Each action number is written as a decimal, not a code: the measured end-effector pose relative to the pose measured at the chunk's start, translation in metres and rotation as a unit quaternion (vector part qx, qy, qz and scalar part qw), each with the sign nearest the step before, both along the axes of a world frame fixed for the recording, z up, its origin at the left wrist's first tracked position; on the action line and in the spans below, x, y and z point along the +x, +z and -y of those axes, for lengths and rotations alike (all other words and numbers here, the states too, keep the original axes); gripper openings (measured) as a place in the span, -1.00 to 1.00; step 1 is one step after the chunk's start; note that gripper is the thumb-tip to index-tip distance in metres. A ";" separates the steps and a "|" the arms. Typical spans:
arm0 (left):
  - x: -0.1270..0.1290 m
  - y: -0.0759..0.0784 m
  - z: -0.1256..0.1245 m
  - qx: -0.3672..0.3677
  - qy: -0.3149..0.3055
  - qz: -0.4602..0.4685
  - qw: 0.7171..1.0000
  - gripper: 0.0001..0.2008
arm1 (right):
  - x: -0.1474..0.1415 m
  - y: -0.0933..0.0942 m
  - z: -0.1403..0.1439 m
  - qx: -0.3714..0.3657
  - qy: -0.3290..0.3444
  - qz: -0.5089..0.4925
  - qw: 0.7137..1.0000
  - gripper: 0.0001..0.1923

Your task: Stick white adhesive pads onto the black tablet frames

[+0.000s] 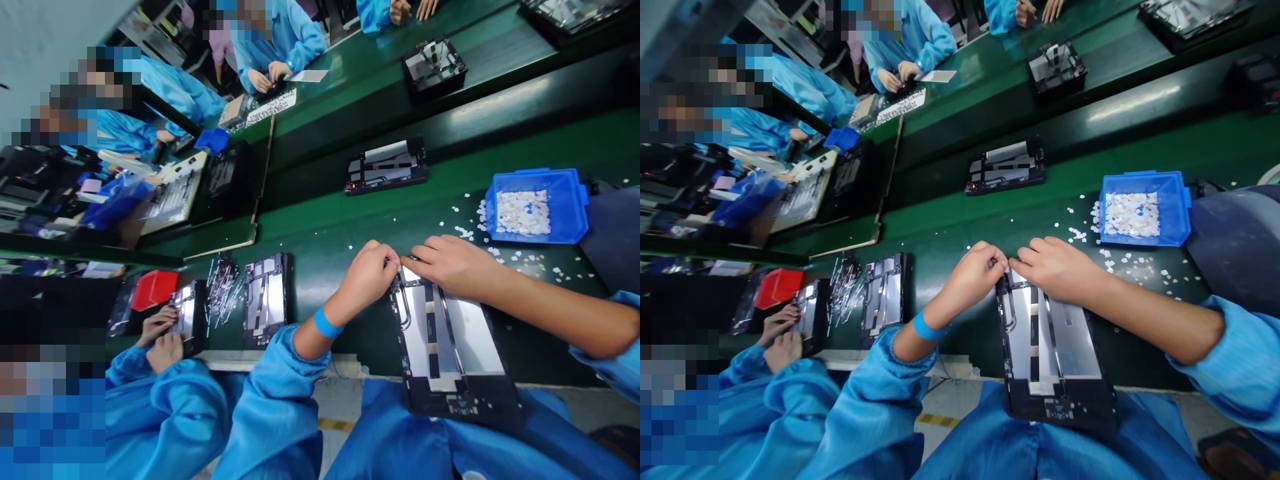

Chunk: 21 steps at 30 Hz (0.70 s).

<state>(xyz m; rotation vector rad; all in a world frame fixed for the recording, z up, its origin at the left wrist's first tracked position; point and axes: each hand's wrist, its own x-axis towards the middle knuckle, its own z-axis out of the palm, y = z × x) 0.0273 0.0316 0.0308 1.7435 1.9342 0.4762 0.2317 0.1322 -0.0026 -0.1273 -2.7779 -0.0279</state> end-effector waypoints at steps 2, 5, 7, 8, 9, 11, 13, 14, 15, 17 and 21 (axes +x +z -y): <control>0.000 0.000 0.000 -0.001 0.002 0.000 1.000 -0.86 | 0.000 0.000 0.000 0.001 0.000 -0.002 1.000 -0.67; 0.000 0.000 -0.001 -0.002 0.005 0.003 1.000 -0.86 | 0.000 0.001 0.001 0.002 0.001 -0.002 1.000 -0.68; 0.000 -0.001 -0.002 -0.002 0.004 0.002 1.000 -0.86 | 0.000 0.002 0.001 0.000 0.000 0.002 1.000 -0.69; 0.000 -0.001 -0.002 -0.001 0.003 0.002 1.000 -0.86 | 0.000 0.002 0.001 -0.001 -0.001 0.004 1.000 -0.69; 0.001 -0.002 -0.001 0.000 0.001 0.001 1.000 -0.86 | 0.000 0.002 0.002 -0.004 -0.002 0.005 1.000 -0.69; 0.001 -0.003 0.000 0.007 -0.001 -0.002 1.000 -0.87 | -0.001 0.001 0.002 -0.010 -0.003 0.002 1.000 -0.68; 0.003 -0.005 0.002 0.019 0.003 -0.003 1.000 -0.87 | -0.001 0.001 0.002 -0.014 -0.004 -0.001 1.000 -0.68; 0.003 -0.006 0.003 0.026 0.006 -0.002 1.000 -0.87 | -0.001 0.001 0.002 -0.015 -0.004 -0.003 1.000 -0.68; 0.003 -0.008 0.004 0.031 0.009 0.001 0.999 -0.88 | 0.000 0.000 0.002 -0.014 -0.004 -0.003 1.000 -0.68; 0.002 -0.011 0.003 0.033 0.024 0.021 0.999 -0.90 | 0.000 0.000 0.002 -0.012 -0.002 -0.003 1.000 -0.69; -0.005 -0.020 -0.008 -0.040 0.089 0.142 0.985 -0.77 | 0.001 -0.001 0.001 -0.007 0.001 -0.006 1.000 -0.68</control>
